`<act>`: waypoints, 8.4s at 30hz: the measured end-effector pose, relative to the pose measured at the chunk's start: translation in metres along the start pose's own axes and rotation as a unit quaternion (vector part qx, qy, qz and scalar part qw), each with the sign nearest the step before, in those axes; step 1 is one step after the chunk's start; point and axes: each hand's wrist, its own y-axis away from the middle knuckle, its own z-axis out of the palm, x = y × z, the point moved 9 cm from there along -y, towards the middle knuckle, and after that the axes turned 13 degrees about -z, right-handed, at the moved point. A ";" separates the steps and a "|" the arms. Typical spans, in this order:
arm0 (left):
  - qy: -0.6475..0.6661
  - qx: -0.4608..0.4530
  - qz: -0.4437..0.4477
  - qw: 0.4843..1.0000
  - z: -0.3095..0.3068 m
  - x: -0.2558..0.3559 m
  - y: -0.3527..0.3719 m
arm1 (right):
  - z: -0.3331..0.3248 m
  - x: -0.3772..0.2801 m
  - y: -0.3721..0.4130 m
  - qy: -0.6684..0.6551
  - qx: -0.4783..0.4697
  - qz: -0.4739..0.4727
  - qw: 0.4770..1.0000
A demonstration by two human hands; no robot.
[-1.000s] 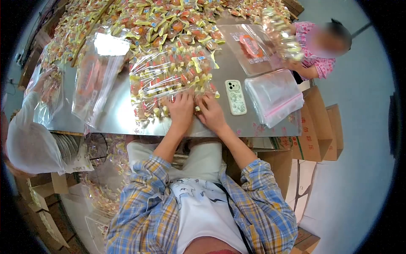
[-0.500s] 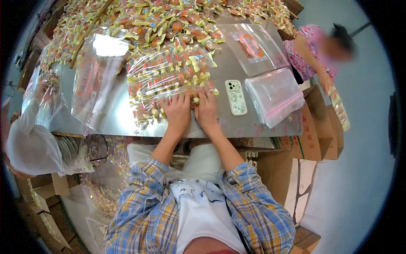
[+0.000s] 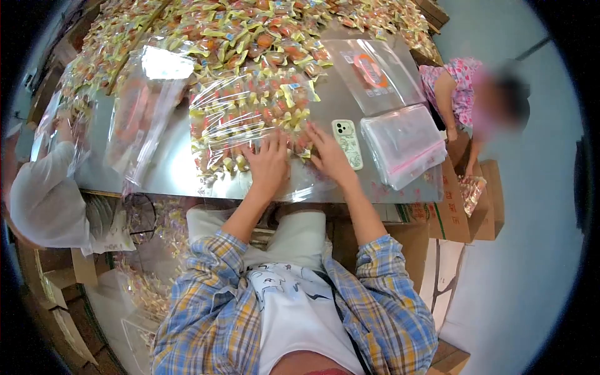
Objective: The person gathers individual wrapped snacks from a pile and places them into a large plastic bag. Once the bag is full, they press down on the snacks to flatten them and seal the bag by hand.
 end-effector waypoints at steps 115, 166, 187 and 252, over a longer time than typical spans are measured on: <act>0.006 0.078 -0.060 0.995 -0.023 -0.062 0.006 | 0.047 -0.075 -0.051 0.095 0.043 -0.040 0.994; -0.035 0.054 -0.015 0.998 -0.004 -0.033 -0.005 | 0.062 -0.049 -0.027 0.186 0.144 0.006 0.972; -0.064 0.040 -0.011 0.997 0.009 -0.008 -0.007 | -0.001 0.002 0.022 0.029 0.176 0.078 0.981; 0.175 0.152 0.166 0.959 -0.046 -0.088 0.053 | 0.062 -0.093 -0.065 0.144 -0.072 -0.085 0.983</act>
